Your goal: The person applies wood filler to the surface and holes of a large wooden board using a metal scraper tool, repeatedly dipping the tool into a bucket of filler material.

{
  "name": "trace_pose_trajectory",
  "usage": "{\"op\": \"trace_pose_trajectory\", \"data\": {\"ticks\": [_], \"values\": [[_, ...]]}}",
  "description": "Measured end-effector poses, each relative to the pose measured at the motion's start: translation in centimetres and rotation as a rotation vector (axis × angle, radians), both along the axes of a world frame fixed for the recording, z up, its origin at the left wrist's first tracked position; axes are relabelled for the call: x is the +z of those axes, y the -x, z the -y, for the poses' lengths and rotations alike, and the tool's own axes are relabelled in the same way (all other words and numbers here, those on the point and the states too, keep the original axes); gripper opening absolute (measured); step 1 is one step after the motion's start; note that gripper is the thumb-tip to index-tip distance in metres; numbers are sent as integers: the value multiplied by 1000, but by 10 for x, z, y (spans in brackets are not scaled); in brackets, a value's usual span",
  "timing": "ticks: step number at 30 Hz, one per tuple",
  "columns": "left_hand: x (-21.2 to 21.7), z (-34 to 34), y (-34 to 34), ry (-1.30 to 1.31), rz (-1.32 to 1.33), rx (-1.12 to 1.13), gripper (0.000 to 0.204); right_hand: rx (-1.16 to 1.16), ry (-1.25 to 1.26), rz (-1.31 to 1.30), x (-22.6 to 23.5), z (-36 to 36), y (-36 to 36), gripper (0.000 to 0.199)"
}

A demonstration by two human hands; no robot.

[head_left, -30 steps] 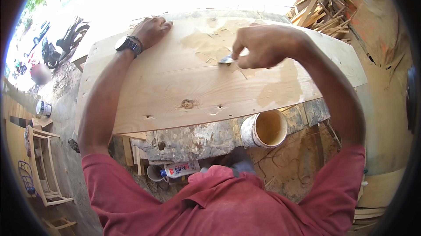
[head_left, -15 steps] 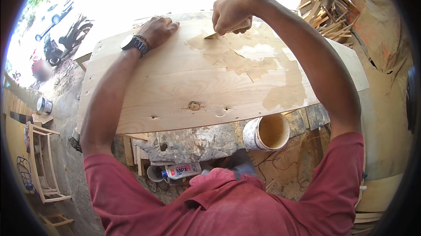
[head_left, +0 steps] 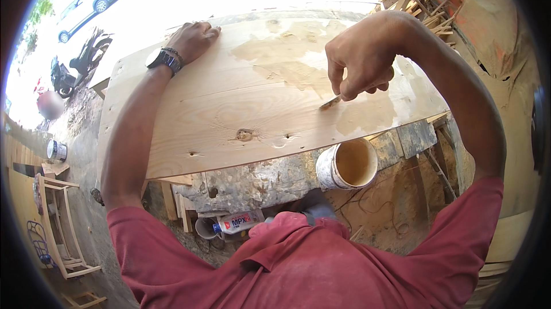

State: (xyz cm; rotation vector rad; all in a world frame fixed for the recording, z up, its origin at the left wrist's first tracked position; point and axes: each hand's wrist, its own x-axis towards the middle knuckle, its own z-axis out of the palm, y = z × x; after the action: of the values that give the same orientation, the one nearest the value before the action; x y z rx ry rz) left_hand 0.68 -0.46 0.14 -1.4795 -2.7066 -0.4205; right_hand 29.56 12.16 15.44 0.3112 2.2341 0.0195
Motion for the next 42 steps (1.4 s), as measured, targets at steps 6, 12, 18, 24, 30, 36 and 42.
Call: {"op": "trace_pose_trajectory", "data": {"ticks": [6, 12, 18, 24, 30, 36, 42], "values": [[3, -9, 1, -10, 25, -57, 53, 61, 91, -397, -9, 5, 45, 31], [-5, 4, 0, -157, -15, -77, 46, 137, 74, -286, -23, 33, 68, 16], [-5, 2, -2, -143, 24, -36, 46, 204, 31, -281, -12, 37, 24, 17], [-7, 0, 0, -133, 23, -54, 47, 26, 105, -391, -38, 40, -13, 36], [-9, 2, 0, -151, -5, -52, 46, -2, 151, -529, -33, 42, 1, 40], [2, 0, -4, -65, -12, -4, 51, 80, 226, -437, -42, 40, -11, 38], [3, 12, 3, -44, -79, 40, 52, 39, 336, -566, -64, 61, 23, 39]]}}
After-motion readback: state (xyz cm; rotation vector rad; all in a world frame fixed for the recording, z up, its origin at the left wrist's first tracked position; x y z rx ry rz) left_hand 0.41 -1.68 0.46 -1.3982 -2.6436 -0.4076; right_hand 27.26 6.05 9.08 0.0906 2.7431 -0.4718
